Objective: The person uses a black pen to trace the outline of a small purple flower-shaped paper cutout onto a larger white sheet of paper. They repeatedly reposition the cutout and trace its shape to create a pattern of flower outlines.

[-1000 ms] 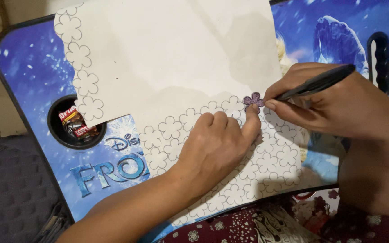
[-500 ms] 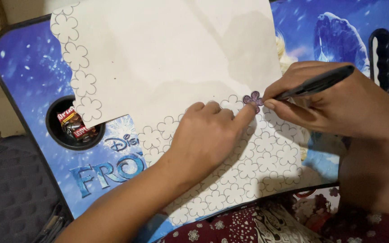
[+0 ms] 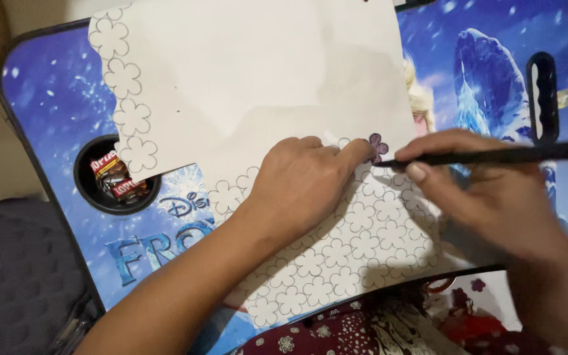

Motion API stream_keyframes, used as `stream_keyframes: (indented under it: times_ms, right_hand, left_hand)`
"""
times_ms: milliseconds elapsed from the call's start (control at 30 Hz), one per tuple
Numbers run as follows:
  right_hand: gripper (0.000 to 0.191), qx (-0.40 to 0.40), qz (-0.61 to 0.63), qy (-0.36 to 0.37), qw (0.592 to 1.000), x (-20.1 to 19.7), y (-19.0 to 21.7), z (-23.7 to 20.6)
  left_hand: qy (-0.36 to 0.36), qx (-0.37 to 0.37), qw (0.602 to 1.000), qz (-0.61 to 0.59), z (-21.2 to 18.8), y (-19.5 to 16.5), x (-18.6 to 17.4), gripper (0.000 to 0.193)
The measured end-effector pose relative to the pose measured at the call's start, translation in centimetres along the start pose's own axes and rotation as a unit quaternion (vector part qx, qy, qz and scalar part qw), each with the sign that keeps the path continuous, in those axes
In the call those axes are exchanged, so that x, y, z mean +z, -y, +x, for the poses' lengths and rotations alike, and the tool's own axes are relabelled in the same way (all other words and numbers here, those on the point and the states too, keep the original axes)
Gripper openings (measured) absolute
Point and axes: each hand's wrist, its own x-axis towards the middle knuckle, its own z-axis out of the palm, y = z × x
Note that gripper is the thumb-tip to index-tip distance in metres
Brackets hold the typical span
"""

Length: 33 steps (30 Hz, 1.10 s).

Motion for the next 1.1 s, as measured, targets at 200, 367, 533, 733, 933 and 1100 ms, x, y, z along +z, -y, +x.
stream_keyframes:
  times_ms: [200, 367, 533, 733, 933, 1100]
  right_hand:
    - [0.014, -0.043, 0.06, -0.058, 0.996, 3.4, -1.3, -1.3]
    - [0.014, -0.022, 0.107, -0.07, 0.991, 4.2, -0.9, -1.6]
    - [0.012, -0.063, 0.04, -0.066, 0.995, 4.1, -1.2, -1.6]
    - [0.007, -0.008, 0.042, -0.093, 0.995, 3.9, -0.9, -1.7]
    - [0.009, -0.054, 0.093, -0.097, 0.99, 3.8, -1.1, -1.5]
    - [0.008, -0.122, -0.001, -0.094, 0.988, 3.4, -1.4, -1.4]
  left_hand:
    - [0.001, -0.006, 1.0, -0.006, -0.2, 0.1, 0.2, 0.016]
    - [-0.027, 0.005, 1.0, 0.0, -0.7, 0.1, 0.3, 0.019]
    - [-0.015, 0.001, 1.0, -0.003, -0.6, 0.2, 0.5, 0.021]
    - [0.049, -0.031, 0.998, 0.004, -0.1, 0.0, 0.7, 0.02]
    - [-0.007, -0.006, 1.0, 0.006, -0.3, 0.0, 0.7, 0.019]
    - [-0.03, 0.0, 1.0, -0.009, -0.4, 0.0, 0.8, 0.017]
